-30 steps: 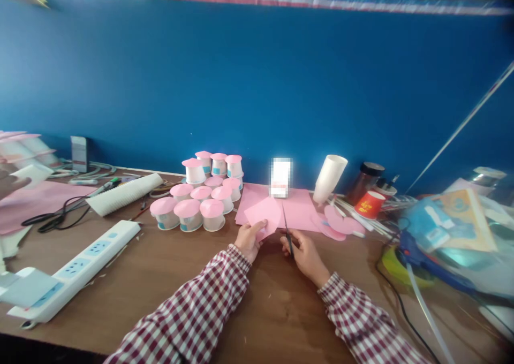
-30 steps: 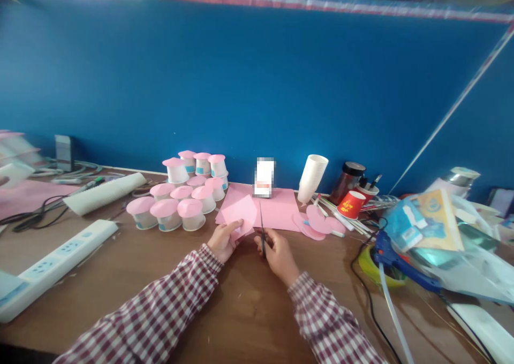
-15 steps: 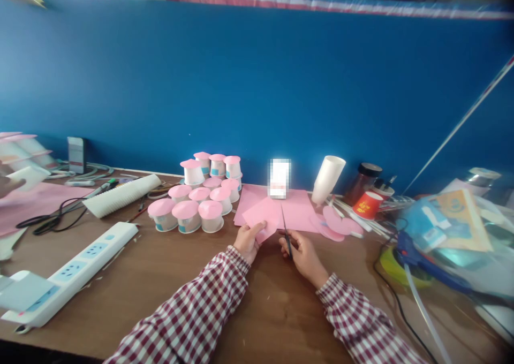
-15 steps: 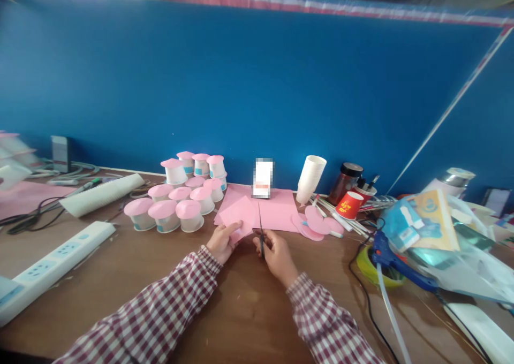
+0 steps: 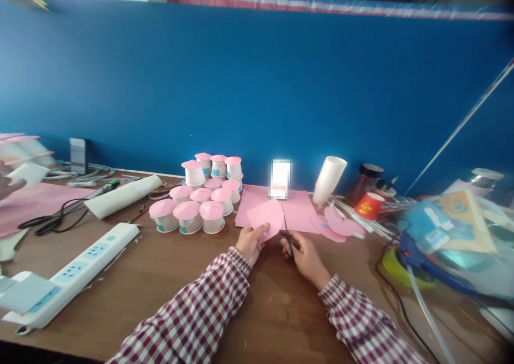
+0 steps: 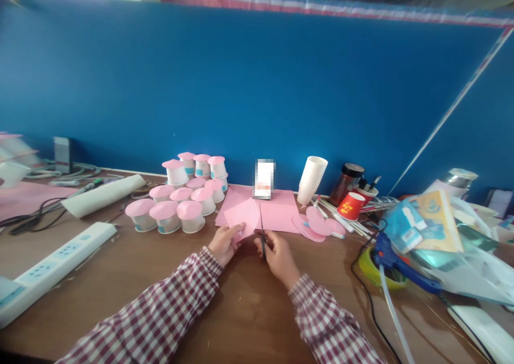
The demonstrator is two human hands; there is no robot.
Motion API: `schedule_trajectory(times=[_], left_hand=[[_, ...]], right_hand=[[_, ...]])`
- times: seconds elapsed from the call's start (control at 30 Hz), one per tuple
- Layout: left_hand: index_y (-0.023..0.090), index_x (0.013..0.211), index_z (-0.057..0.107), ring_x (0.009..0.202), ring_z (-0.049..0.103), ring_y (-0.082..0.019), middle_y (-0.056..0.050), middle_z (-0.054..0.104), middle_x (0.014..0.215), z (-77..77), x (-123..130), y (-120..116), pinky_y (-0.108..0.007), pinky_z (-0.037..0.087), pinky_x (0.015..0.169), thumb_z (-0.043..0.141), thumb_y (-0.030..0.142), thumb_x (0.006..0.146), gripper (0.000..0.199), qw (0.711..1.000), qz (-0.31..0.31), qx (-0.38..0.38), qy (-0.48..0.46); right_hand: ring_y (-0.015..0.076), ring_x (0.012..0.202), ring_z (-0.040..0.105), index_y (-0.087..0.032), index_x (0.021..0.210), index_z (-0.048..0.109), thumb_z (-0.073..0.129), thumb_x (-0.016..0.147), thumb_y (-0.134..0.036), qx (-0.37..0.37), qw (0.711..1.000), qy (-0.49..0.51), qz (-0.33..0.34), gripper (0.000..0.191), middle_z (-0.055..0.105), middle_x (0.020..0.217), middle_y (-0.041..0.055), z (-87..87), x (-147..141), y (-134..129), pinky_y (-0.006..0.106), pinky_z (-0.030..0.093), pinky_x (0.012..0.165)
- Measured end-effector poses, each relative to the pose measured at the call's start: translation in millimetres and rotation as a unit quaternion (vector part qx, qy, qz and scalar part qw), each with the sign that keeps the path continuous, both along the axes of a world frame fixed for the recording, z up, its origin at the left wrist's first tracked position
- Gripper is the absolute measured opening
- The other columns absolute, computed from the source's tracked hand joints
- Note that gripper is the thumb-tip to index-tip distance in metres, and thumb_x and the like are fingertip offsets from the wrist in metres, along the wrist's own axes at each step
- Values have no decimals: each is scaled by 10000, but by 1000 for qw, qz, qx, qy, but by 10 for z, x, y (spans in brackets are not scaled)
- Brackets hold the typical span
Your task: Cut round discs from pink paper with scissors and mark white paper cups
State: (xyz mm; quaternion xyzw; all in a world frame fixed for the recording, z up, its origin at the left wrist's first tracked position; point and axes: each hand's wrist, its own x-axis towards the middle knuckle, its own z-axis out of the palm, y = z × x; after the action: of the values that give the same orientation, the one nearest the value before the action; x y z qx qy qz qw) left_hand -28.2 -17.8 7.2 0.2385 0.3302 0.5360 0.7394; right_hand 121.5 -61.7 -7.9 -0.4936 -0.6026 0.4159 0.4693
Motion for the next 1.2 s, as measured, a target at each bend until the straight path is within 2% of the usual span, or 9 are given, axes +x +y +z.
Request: schedule_trajectory(times=[0.37,0.67,0.9,1.2], left_hand=[[100,762,636,635,632,-141,-52,676,715,-43,10,-3,-232,498,565,765,166,571,240,1000,-16,2,-10],[113,751,630,589,621,-119,-39,667,682,-32,9,-17,-198,468,517,758,177,579,223,1000,-19,-2,3],[101,778,630,636,634,-141,-58,676,720,-6,7,-24,-232,501,581,747,160,593,227,1000,-17,2,-5],[104,775,635,612,617,-120,-43,668,708,-62,10,-5,-213,491,557,752,166,594,224,1000,-15,-2,-1]], right_hand=[[114,566,519,-111,1103,545,560,812,-426,0,1000,8,-10,429,552,649,-4,-20,10,11,240,455,526],[126,571,534,-120,1082,562,559,806,-444,5,1000,-1,-31,426,562,642,3,6,12,-1,249,468,538],[129,578,538,-125,1075,563,570,798,-462,7,1000,14,-19,437,561,649,5,-34,16,32,252,476,536],[126,569,540,-124,1077,563,570,798,-474,7,1000,10,-21,448,559,640,-4,-34,20,28,252,474,534]])
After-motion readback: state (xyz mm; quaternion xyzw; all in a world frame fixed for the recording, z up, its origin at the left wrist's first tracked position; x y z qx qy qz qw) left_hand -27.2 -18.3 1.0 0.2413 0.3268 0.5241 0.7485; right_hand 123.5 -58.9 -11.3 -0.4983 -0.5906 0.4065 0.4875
